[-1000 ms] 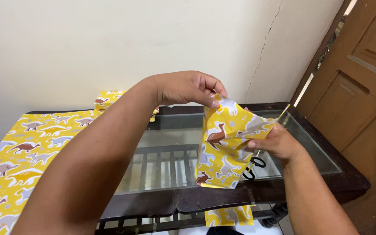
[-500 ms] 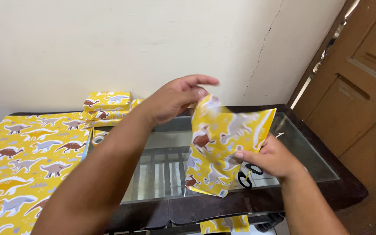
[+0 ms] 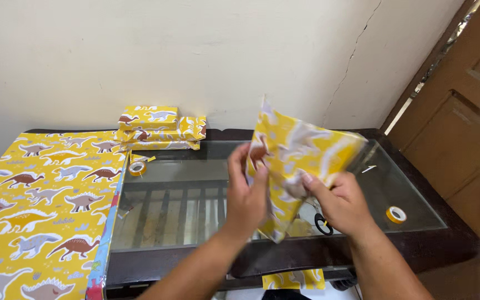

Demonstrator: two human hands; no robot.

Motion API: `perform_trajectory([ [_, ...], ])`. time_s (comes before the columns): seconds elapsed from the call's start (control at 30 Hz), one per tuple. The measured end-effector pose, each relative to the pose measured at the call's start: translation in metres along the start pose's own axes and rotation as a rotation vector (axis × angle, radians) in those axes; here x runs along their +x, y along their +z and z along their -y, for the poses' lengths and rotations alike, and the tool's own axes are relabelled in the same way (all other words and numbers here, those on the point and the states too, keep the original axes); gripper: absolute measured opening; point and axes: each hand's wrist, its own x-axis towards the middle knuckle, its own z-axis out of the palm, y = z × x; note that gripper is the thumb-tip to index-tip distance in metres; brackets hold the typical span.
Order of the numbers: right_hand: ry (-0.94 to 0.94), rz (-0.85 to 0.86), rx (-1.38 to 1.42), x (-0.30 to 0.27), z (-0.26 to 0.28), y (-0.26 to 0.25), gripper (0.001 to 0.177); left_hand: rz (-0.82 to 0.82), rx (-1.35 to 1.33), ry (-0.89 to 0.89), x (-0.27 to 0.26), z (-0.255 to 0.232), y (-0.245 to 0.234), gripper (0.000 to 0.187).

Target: The person wraps a rectangular box with yellow dinosaur-patterned wrapping paper. They fold the paper around the box, trim excess with scissors, and secure the folds with tape.

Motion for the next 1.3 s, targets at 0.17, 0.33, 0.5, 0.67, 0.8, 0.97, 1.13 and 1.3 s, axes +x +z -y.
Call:
perform_trajectory([
  [0.17, -0.339, 0.097, -0.442, 0.014, 0.036, 0.011, 0.018, 0.050, -0.028, 0.010, 0.016, 0.002, -0.021, 0.066],
  [0.33, -0.068, 0.128, -0.500, 0.023, 0.053, 0.009, 0.020, 0.064, 0.269, 0.256, -0.010, -0.005, -0.017, 0.117],
  [0.5, -0.020, 0.131, -0.462, 0.029, 0.056, -0.001, 0.019, 0.075, 0.337, 0.301, -0.004, -0.003, -0.016, 0.108],
  [0.67, -0.483, 0.091, -0.684, 0.030, 0.052, 0.001, 0.013, 0.189, 0.207, 0.272, 0.004, -0.003, -0.023, 0.098],
  [0.8, -0.297, -0.109, -0.577, 0.022, 0.040, 0.017, 0.014, 0.152, 0.368, 0.354, -0.004, -0.011, -0.023, 0.088],
  [0.97, -0.200, -0.235, -0.366, 0.015, 0.020, 0.026, 0.027, 0.176, 0.702, 0.530, -0.012, -0.027, -0.019, 0.055],
  [1.13, -0.425, -0.241, -0.169, 0.015, 0.001, 0.028, 0.068, 0.224, 0.828, 0.552, -0.004, -0.045, -0.024, 0.048],
  [1.3, -0.449, -0.204, 0.045, 0.012, -0.005, 0.019, 0.078, 0.315, 0.741, 0.566, 0.005, -0.056, -0.032, 0.043],
])
